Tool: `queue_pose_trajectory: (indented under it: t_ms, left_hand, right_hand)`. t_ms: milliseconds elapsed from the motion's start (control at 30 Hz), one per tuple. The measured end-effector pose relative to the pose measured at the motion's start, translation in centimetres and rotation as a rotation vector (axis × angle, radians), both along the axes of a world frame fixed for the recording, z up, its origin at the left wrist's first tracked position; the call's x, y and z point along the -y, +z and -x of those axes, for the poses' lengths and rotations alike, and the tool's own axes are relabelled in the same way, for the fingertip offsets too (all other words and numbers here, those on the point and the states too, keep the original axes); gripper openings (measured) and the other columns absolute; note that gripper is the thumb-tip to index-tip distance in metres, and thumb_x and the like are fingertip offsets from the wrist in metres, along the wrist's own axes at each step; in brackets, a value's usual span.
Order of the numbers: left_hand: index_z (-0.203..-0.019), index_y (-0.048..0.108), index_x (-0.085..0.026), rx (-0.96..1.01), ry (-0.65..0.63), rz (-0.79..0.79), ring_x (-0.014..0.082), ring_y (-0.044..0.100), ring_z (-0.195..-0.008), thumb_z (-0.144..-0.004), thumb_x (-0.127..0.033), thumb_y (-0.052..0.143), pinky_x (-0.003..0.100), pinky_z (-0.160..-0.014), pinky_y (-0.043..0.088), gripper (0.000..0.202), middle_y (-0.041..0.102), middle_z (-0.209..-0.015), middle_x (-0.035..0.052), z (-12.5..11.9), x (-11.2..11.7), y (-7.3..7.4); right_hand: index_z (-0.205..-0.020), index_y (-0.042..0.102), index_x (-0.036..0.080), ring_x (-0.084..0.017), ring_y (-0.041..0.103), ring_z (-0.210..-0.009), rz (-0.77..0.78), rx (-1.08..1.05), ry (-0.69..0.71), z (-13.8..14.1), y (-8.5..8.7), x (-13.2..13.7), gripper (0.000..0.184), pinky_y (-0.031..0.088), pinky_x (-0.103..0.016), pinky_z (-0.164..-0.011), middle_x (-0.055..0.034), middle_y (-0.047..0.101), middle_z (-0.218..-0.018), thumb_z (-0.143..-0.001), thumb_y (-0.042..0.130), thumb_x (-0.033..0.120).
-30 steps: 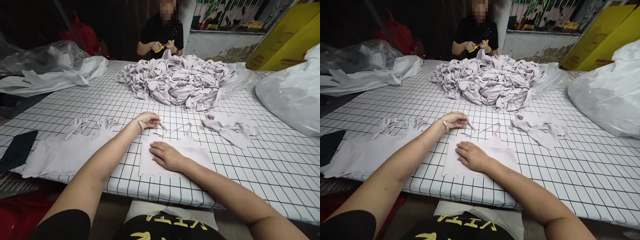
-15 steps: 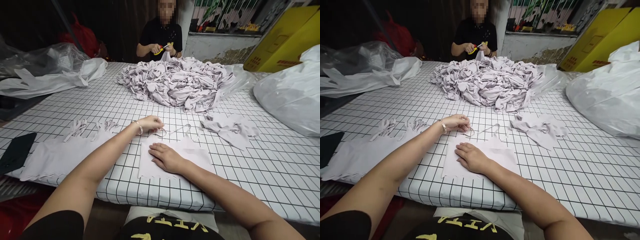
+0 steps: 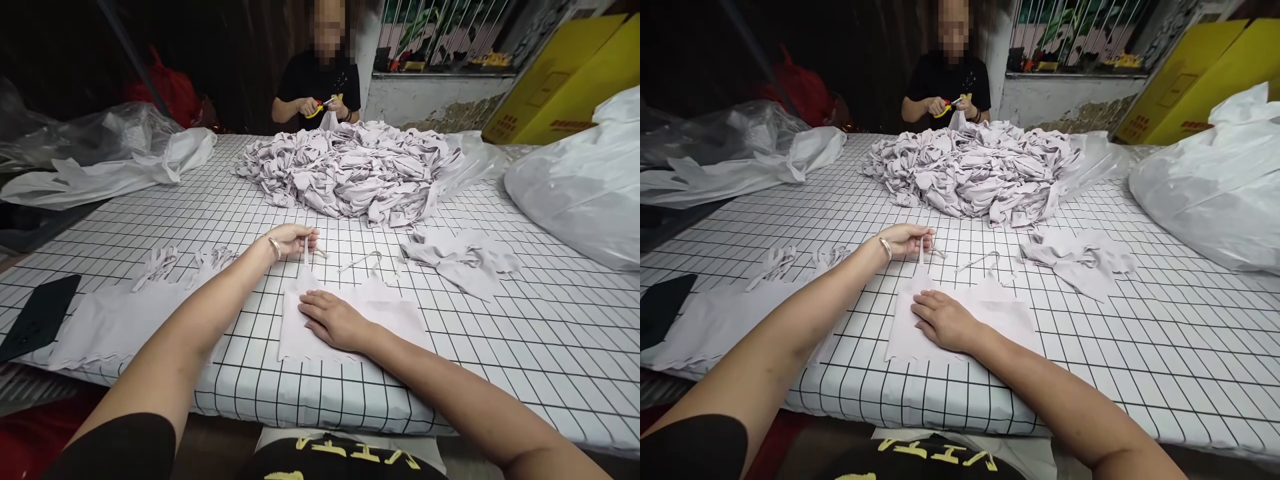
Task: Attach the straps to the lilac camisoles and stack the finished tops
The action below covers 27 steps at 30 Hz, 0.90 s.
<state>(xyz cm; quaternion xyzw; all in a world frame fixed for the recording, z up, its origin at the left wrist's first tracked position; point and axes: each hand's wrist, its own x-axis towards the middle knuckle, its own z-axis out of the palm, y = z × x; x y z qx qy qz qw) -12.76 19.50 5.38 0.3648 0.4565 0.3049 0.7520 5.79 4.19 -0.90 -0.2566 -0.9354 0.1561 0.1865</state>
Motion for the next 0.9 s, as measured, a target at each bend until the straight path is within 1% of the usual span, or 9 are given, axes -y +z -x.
queue_pose_trajectory:
  t_ms: [167,300,367,433,567,633,700,800,900]
  left_hand:
    - [-0.085,0.065,-0.010,0.008,0.078,-0.066,0.0135,0.066,-0.066,-0.089,-0.012,0.054,0.033,-0.076,0.055,0.011,0.067,-0.071,0.0060,0.2,-3.5,2.3]
    - [-0.088,0.068,-0.010,-0.013,0.056,-0.240,0.0155,0.069,-0.073,-0.085,-0.014,0.062,0.035,-0.080,0.054,0.007,0.072,-0.085,0.0094,0.4,-4.3,3.6]
    - [-0.092,0.070,-0.012,-0.044,-0.004,-0.394,0.0174,0.069,-0.080,-0.079,-0.016,0.069,0.037,-0.085,0.053,0.014,0.073,-0.093,0.0105,0.6,-3.7,3.9]
    - [-0.093,0.073,-0.013,-0.096,-0.086,-0.555,0.0200,0.069,-0.089,-0.073,-0.019,0.074,0.039,-0.091,0.051,0.021,0.074,-0.096,0.0106,0.6,-2.5,4.1]
    - [-0.091,0.077,-0.015,-0.248,-0.222,-0.749,0.0244,0.066,-0.102,-0.069,-0.021,0.073,0.040,-0.098,0.048,0.023,0.075,-0.097,0.0094,0.3,0.7,4.0]
    - [-0.089,0.078,-0.016,-0.303,-0.244,-0.763,0.0252,0.065,-0.105,-0.068,-0.021,0.070,0.039,-0.099,0.047,0.023,0.075,-0.098,0.0082,0.0,1.9,3.9]
    - [-0.088,0.078,-0.017,-0.326,-0.235,-0.757,0.0255,0.064,-0.106,-0.068,-0.021,0.068,0.039,-0.098,0.047,0.023,0.075,-0.097,0.0068,-0.3,2.7,3.7]
    - [-0.088,0.077,-0.017,-0.350,-0.230,-0.768,0.0243,0.064,-0.106,-0.068,-0.018,0.063,0.037,-0.098,0.047,0.025,0.075,-0.096,0.0056,-0.6,3.2,3.5]
    - [-0.099,0.074,-0.016,-0.494,-0.174,-0.841,0.0222,0.063,-0.105,-0.068,-0.015,0.060,0.035,-0.095,0.048,0.034,0.071,-0.107,0.0062,-0.5,3.9,3.4]
  right_hand:
    - [-0.132,0.055,0.015,-0.027,0.043,-0.133,0.033,-0.014,-0.001,-0.1,-0.1,0.2,0.042,0.034,-0.046,-0.113,-0.0118,0.052,-0.140,-0.096,0.044,0.032]
    - [-0.134,0.054,0.015,-0.028,0.040,-0.136,0.125,-0.055,-0.001,-0.2,-0.3,0.5,0.043,0.030,-0.049,-0.115,-0.0133,0.050,-0.142,-0.095,0.046,0.031]
    - [-0.130,0.057,0.017,-0.028,0.042,-0.134,0.264,-0.112,0.003,-0.3,0.0,0.1,0.041,0.030,-0.050,-0.114,-0.0123,0.053,-0.140,-0.092,0.050,0.030]
    - [-0.122,0.062,0.020,-0.026,0.053,-0.123,0.511,-0.250,-0.074,-0.5,0.9,-1.1,0.036,0.039,-0.049,-0.107,-0.0109,0.061,-0.130,-0.089,0.055,0.030]
    - [-0.114,0.063,0.022,-0.019,0.063,-0.094,0.970,-0.655,-0.304,-1.1,4.0,-5.0,0.032,0.051,-0.035,-0.078,-0.0093,0.062,-0.123,-0.086,0.059,0.034]
    - [-0.112,0.064,0.023,-0.015,0.061,-0.087,1.014,-0.734,-0.310,-1.2,5.5,-6.8,0.034,0.047,-0.029,-0.068,-0.0073,0.061,-0.123,-0.080,0.066,0.034]
    - [-0.102,0.068,0.021,-0.012,0.055,-0.077,1.006,-0.717,-0.294,-1.0,6.5,-8.0,0.031,0.041,-0.026,-0.062,-0.0053,0.065,-0.109,-0.075,0.073,0.035]
    - [-0.079,0.069,0.015,-0.008,0.046,-0.062,1.081,-0.668,-0.272,-0.5,6.9,-8.8,0.024,0.036,-0.024,-0.055,-0.0029,0.065,-0.082,-0.069,0.078,0.036]
    - [-0.075,0.069,0.014,-0.006,0.040,-0.053,1.287,-0.678,-0.318,-0.5,6.7,-9.2,0.023,0.034,-0.021,-0.048,0.0000,0.060,-0.066,-0.067,0.081,0.031]
